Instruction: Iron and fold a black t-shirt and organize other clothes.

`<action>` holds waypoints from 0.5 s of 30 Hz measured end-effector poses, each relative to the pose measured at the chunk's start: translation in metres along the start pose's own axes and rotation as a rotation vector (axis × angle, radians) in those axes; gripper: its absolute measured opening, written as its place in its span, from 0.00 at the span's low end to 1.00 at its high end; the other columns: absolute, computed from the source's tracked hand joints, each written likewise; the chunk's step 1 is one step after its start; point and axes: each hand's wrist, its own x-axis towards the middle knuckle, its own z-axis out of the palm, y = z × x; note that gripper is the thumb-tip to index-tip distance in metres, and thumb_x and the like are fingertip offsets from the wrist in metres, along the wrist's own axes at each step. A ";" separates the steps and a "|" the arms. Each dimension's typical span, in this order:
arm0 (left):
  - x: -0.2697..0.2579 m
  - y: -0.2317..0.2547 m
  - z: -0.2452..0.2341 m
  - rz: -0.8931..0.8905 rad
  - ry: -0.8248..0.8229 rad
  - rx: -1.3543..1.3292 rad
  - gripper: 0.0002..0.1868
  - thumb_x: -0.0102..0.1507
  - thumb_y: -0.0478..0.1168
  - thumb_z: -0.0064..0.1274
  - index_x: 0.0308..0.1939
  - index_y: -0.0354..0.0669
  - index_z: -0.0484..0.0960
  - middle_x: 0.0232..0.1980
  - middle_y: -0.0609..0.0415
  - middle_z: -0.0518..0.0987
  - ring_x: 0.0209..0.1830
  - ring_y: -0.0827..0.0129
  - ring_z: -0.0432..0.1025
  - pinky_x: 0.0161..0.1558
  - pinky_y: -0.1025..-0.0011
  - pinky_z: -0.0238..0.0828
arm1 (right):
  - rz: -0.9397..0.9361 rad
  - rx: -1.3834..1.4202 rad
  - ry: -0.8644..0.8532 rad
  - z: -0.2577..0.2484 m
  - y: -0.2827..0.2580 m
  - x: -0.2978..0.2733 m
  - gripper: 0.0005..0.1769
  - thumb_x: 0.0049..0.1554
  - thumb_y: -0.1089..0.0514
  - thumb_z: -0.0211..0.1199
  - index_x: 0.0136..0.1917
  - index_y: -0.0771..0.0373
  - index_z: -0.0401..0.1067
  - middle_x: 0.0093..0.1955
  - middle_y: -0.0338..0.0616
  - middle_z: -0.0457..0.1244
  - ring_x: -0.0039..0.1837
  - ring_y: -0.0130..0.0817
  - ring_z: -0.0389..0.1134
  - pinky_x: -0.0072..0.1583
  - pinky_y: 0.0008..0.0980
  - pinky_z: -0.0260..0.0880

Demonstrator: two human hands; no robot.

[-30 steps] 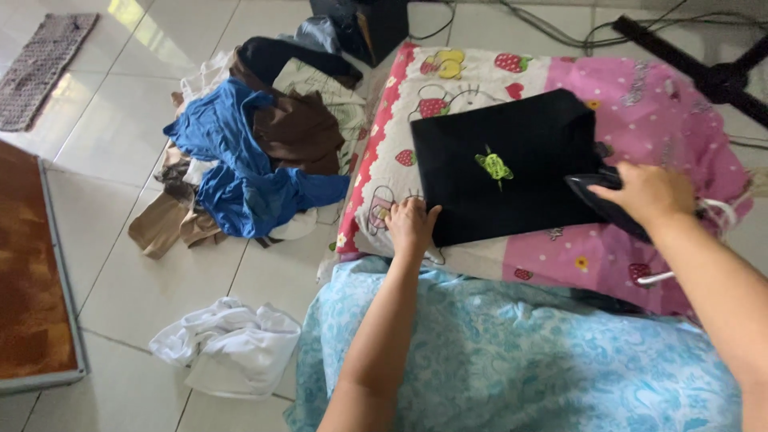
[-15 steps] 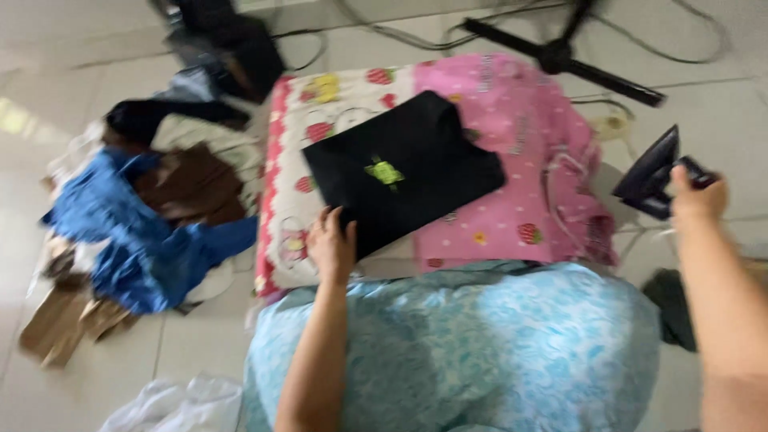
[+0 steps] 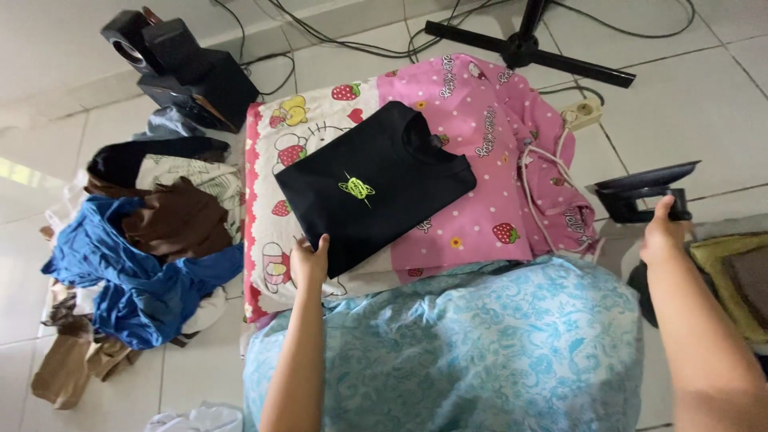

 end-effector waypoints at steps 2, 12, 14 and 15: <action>0.036 -0.048 0.045 -0.058 -0.098 -0.149 0.28 0.64 0.53 0.62 0.55 0.33 0.79 0.36 0.47 0.80 0.34 0.59 0.74 0.39 0.63 0.71 | -0.014 0.041 0.018 0.010 -0.017 -0.065 0.47 0.63 0.27 0.58 0.72 0.65 0.46 0.65 0.52 0.55 0.55 0.39 0.59 0.42 0.36 0.65; -0.142 0.046 0.011 -0.430 -0.369 -1.182 0.16 0.65 0.46 0.54 0.55 0.49 0.73 0.38 0.59 0.75 0.29 0.70 0.70 0.27 0.68 0.69 | 0.582 0.380 -1.055 0.080 -0.014 -0.400 0.24 0.59 0.40 0.51 0.65 0.49 0.66 0.56 0.43 0.68 0.65 0.46 0.68 0.62 0.52 0.69; -0.191 0.052 -0.017 -0.484 -0.500 -1.160 0.16 0.64 0.44 0.53 0.54 0.49 0.74 0.39 0.59 0.77 0.34 0.69 0.73 0.32 0.65 0.74 | 0.576 0.495 -1.181 0.105 0.029 -0.389 0.26 0.61 0.42 0.55 0.67 0.56 0.66 0.58 0.44 0.68 0.64 0.45 0.67 0.62 0.49 0.70; -0.217 0.055 -0.030 -0.545 -0.624 -1.139 0.15 0.62 0.43 0.53 0.53 0.50 0.75 0.41 0.59 0.79 0.39 0.67 0.75 0.37 0.63 0.78 | 0.565 0.601 -1.309 0.115 0.051 -0.382 0.28 0.62 0.45 0.60 0.69 0.62 0.66 0.59 0.46 0.68 0.63 0.44 0.66 0.62 0.46 0.71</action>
